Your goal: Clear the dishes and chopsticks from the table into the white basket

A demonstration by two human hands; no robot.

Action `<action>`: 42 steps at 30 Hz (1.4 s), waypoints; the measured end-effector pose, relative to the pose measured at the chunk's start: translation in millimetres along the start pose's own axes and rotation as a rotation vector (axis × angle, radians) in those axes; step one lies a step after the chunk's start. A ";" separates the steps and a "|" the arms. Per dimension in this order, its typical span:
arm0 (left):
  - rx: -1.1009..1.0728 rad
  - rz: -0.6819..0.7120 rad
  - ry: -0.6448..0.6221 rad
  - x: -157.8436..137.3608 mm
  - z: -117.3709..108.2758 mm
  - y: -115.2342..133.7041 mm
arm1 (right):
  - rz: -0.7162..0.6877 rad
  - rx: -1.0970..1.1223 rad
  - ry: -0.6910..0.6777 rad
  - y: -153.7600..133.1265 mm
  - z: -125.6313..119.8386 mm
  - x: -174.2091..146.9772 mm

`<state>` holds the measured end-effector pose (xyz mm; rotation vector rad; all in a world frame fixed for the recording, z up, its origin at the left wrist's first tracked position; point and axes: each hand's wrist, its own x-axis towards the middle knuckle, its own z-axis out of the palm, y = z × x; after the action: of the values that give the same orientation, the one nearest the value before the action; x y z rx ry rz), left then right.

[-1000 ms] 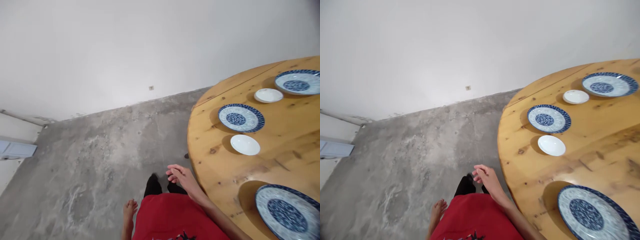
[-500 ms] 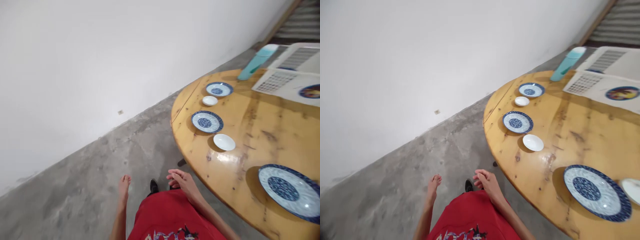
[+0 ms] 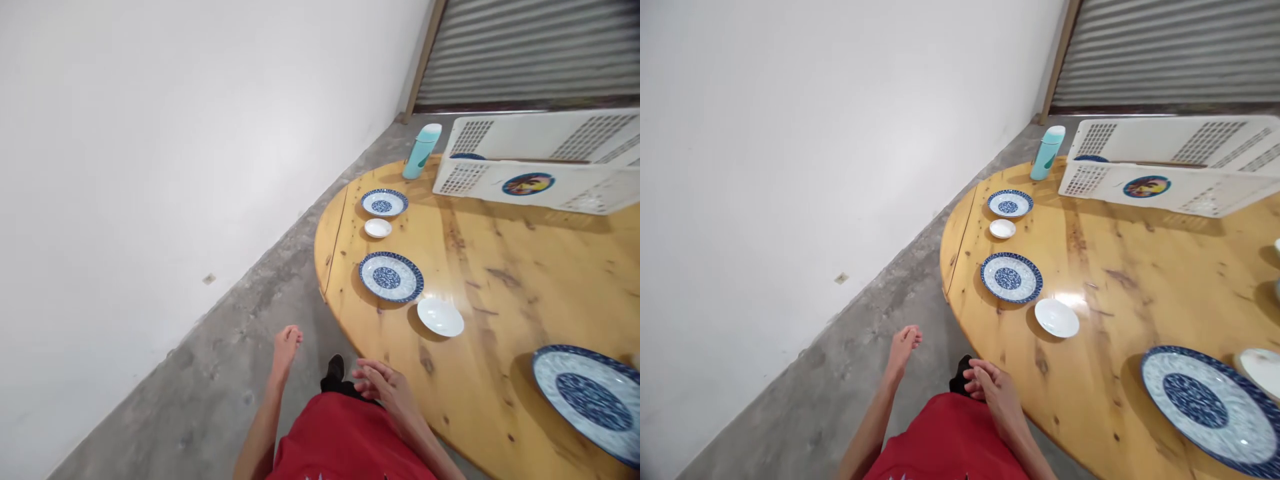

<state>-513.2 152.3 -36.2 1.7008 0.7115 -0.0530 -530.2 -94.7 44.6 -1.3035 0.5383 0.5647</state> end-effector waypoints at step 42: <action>0.287 0.158 -0.646 431.3 352.4 300.1 | 0.031 0.567 0.872 -98.7 83.5 153.4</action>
<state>99.0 -7.0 -43.5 1.8578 0.0865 -0.5896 -345.8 -16.8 31.4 -0.9403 1.3272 -0.1782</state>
